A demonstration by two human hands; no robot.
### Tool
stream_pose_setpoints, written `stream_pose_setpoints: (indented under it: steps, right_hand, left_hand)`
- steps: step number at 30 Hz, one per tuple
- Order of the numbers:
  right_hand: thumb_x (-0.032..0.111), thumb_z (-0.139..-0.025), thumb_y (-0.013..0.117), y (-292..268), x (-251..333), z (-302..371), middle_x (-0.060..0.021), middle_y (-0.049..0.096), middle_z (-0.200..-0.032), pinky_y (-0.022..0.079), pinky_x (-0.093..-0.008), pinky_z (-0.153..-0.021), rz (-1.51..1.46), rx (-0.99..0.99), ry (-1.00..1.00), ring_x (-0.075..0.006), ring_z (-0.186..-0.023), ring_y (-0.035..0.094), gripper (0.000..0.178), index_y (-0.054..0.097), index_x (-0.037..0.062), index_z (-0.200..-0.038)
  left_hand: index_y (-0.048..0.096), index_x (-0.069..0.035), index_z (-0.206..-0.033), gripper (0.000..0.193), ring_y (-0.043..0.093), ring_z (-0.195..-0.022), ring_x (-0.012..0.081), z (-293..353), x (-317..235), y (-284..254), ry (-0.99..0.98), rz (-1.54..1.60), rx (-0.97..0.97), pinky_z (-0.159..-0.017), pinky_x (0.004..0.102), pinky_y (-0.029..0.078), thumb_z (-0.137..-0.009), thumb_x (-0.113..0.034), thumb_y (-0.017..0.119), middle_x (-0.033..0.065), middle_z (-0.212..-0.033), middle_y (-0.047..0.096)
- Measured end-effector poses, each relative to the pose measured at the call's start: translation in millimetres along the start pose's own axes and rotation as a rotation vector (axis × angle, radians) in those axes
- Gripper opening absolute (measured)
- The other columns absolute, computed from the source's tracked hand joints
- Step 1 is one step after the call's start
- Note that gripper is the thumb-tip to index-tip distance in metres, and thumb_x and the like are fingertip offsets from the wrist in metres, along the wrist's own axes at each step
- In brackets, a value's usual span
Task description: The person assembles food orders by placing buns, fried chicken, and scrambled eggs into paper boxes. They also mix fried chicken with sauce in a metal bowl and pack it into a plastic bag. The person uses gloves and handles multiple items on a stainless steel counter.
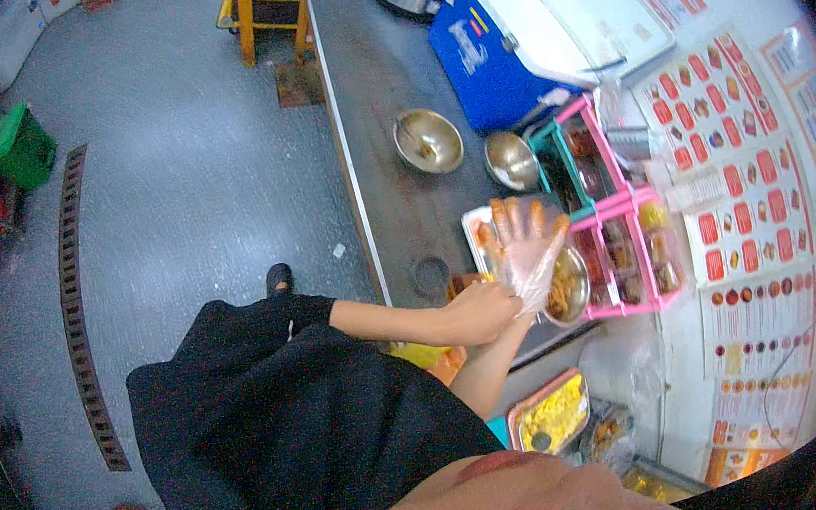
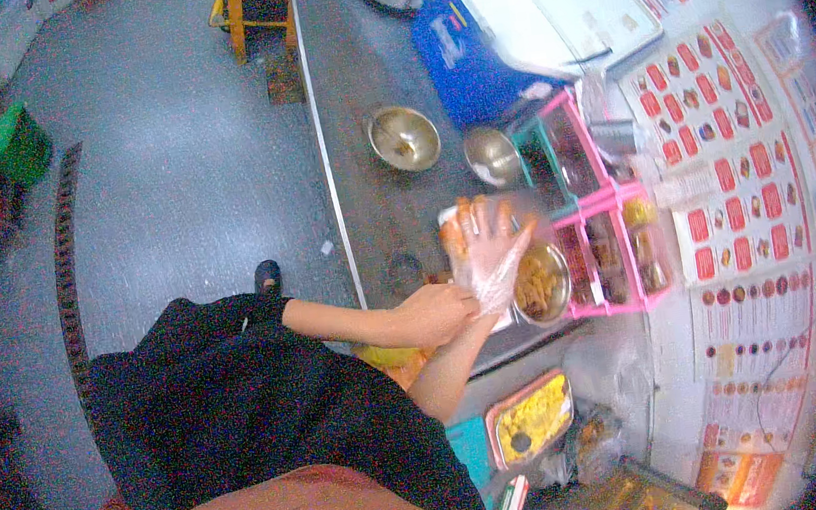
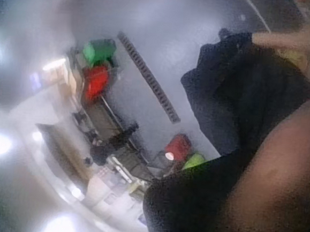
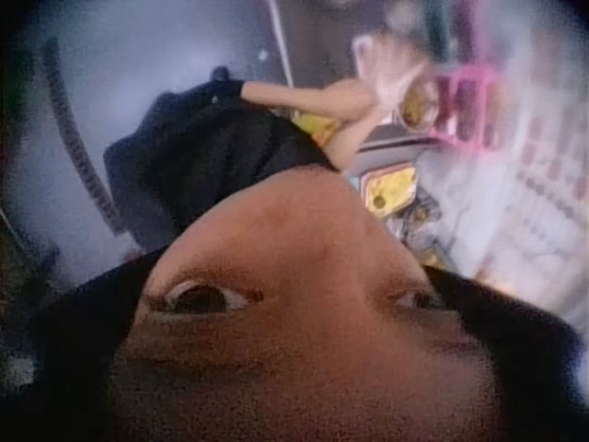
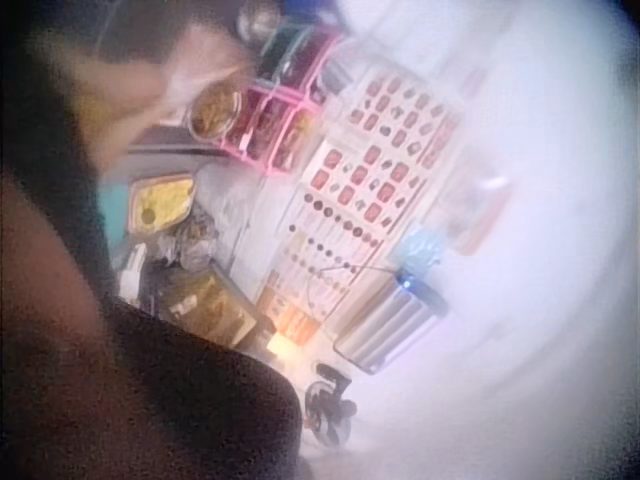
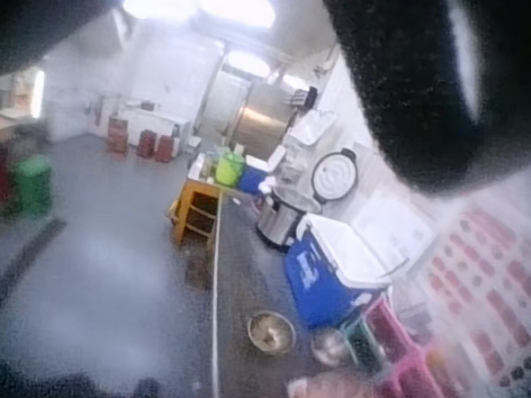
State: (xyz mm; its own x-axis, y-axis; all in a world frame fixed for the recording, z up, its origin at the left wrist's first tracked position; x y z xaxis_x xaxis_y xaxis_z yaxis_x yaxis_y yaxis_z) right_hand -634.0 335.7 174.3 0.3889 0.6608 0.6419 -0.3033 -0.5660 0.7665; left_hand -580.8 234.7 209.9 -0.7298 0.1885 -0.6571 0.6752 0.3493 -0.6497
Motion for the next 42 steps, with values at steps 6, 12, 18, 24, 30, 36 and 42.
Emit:
stream_pose_setpoints:
  steps: [6, 12, 18, 24, 30, 36, 42]
  right_hand:
    - [0.066, -0.082, 0.042, 82, -140, -156, -0.0219, 0.026, -0.144, 0.020, -0.0645, -0.103, -0.308, 0.103, 0.175, -0.0445, -0.132, 0.023, 0.064, 0.044, 0.0171, -0.124]
    - [0.059, -0.087, 0.040, 170, -258, -306, -0.0175, 0.022, -0.148, 0.018, -0.0596, -0.105, -0.556, 0.145, 0.146, -0.0404, -0.135, 0.022, 0.066, 0.030, 0.0210, -0.139]
    - [0.055, -0.089, 0.040, 193, -253, -435, -0.0160, 0.028, -0.147, 0.018, -0.0528, -0.108, -0.593, 0.125, -0.062, -0.0340, -0.136, 0.024, 0.064, 0.037, 0.0127, -0.137]
    - [0.046, -0.092, 0.041, 178, -190, -533, -0.0132, 0.017, -0.151, 0.017, -0.0530, -0.108, -0.448, 0.244, -0.332, -0.0313, -0.138, 0.021, 0.061, 0.032, 0.0091, -0.140]
    - [0.046, -0.094, 0.037, 171, -155, -648, -0.0138, 0.013, -0.152, 0.017, -0.0509, -0.107, -0.443, 0.213, -0.667, -0.0289, -0.139, 0.015, 0.061, 0.028, 0.0099, -0.143]
    - [0.036, -0.095, 0.042, 202, -131, -779, -0.0125, 0.010, -0.153, 0.019, -0.0455, -0.107, -0.278, 0.102, -0.825, -0.0256, -0.139, 0.017, 0.057, 0.027, 0.0085, -0.142]
    - [0.035, -0.097, 0.036, 236, -147, -854, -0.0121, 0.016, -0.152, 0.026, -0.0467, -0.104, -0.086, 0.111, -0.897, -0.0241, -0.136, 0.025, 0.053, 0.027, 0.0084, -0.142]
  left_hand:
    - [0.059, -0.001, -0.082, 0.014, 0.062, -0.080, 0.0349, 34, 151, -118, -0.184, -0.168, 0.093, -0.067, 0.0451, 0.051, -0.074, -0.012, 0.058, 0.0185, -0.081, 0.060]
    - [0.058, -0.004, -0.096, 0.023, 0.063, -0.086, 0.0352, 68, 305, -267, -0.220, -0.196, 0.146, -0.069, 0.0449, 0.051, -0.082, -0.023, 0.058, 0.0156, -0.090, 0.063]
    - [0.050, -0.010, -0.120, 0.035, 0.063, -0.085, 0.0341, 70, 446, -416, -0.205, 0.028, -0.250, -0.071, 0.0459, 0.050, -0.089, -0.026, 0.052, 0.0141, -0.097, 0.064]
    - [0.044, -0.014, -0.129, 0.051, 0.061, -0.092, 0.0414, 27, 712, -509, -0.509, -0.176, -0.225, -0.079, 0.0508, 0.049, -0.079, -0.007, 0.053, 0.0200, -0.122, 0.055]
    - [0.028, -0.018, -0.143, 0.067, 0.033, -0.128, 0.0413, 55, 998, -626, -1.249, -0.701, 0.147, -0.102, 0.0650, 0.021, -0.081, -0.013, 0.053, 0.0177, -0.145, 0.028]
    - [0.025, -0.008, -0.144, 0.066, 0.043, -0.122, 0.0418, -75, 1027, -825, -0.501, -1.406, -0.653, -0.105, 0.0575, 0.019, -0.083, -0.013, 0.050, 0.0186, -0.104, 0.063]
    - [0.053, -0.005, -0.112, 0.034, 0.058, -0.100, 0.0270, -347, 1180, -950, -0.671, -0.799, -0.394, -0.072, 0.0340, 0.052, -0.079, -0.010, 0.053, 0.0134, -0.089, 0.065]
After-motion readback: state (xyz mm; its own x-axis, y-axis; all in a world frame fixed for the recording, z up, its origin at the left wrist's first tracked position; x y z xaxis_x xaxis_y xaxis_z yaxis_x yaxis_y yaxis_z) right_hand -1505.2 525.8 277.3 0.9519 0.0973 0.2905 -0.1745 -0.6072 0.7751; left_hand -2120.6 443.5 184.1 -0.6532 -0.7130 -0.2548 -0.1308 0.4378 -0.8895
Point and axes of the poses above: each hand's wrist, its own z-axis away from the middle knuckle, its own y-axis out of the palm, x = y × z, the point moved 10 cm from there along -z, towards the middle knuckle
